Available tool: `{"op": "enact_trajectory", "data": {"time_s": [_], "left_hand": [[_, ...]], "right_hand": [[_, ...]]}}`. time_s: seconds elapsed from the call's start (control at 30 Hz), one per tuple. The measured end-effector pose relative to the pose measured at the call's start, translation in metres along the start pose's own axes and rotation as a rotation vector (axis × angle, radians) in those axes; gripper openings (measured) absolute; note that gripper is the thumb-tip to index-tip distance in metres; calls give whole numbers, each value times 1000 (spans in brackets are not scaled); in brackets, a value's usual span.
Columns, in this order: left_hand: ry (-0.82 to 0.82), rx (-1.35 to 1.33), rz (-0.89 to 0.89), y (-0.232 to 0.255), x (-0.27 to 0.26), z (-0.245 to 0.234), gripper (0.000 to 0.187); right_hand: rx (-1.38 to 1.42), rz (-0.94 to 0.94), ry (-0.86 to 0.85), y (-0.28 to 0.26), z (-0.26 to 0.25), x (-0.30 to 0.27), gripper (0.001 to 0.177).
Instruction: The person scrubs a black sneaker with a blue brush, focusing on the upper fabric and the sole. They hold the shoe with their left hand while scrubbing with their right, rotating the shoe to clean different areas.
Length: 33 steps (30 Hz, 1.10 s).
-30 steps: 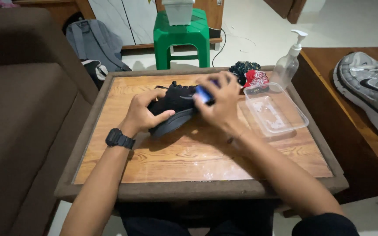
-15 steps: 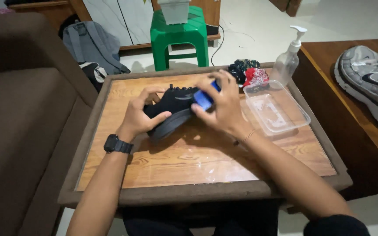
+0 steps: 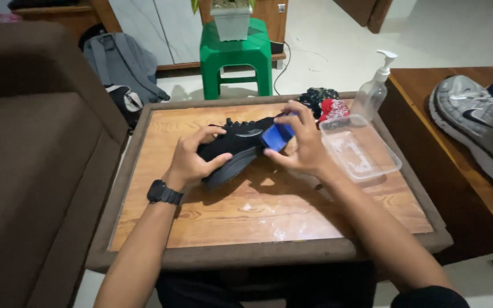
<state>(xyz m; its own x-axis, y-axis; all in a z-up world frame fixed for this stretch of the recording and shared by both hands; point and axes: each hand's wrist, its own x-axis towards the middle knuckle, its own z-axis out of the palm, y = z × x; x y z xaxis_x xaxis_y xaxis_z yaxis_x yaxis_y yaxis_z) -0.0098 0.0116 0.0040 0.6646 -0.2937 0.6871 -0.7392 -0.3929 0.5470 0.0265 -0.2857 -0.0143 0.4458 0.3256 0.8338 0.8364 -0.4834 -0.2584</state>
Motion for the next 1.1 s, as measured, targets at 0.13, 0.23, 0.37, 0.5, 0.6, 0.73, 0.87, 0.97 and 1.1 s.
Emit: {"op": "enact_trajectory", "data": {"time_s": [0.13, 0.23, 0.37, 0.5, 0.6, 0.73, 0.87, 0.97, 1.1], "left_hand": [[9, -5, 3, 5, 0, 0, 40], [27, 12, 43, 13, 3, -1, 43], [10, -11, 43, 15, 5, -4, 40], [8, 2, 35, 9, 2, -2, 40], [4, 12, 44, 11, 2, -5, 39], [10, 12, 38, 7, 1, -3, 39], [19, 39, 73, 3, 2, -3, 41], [18, 41, 93, 2, -1, -4, 41], [25, 2, 96, -4, -3, -6, 41]], "right_hand": [[-28, 87, 61, 41, 11, -3, 62], [-78, 209, 104, 37, 4, -2, 52], [-26, 263, -5, 32, -8, 2, 52], [21, 288, -64, 32, -16, 1, 58], [5, 334, -45, 33, -21, 2, 59], [-16, 324, -28, 31, -19, 1, 53], [20, 321, -77, 26, -25, 5, 52], [22, 261, -87, 21, -23, 7, 52], [-14, 233, -95, 30, -28, 4, 52]]}}
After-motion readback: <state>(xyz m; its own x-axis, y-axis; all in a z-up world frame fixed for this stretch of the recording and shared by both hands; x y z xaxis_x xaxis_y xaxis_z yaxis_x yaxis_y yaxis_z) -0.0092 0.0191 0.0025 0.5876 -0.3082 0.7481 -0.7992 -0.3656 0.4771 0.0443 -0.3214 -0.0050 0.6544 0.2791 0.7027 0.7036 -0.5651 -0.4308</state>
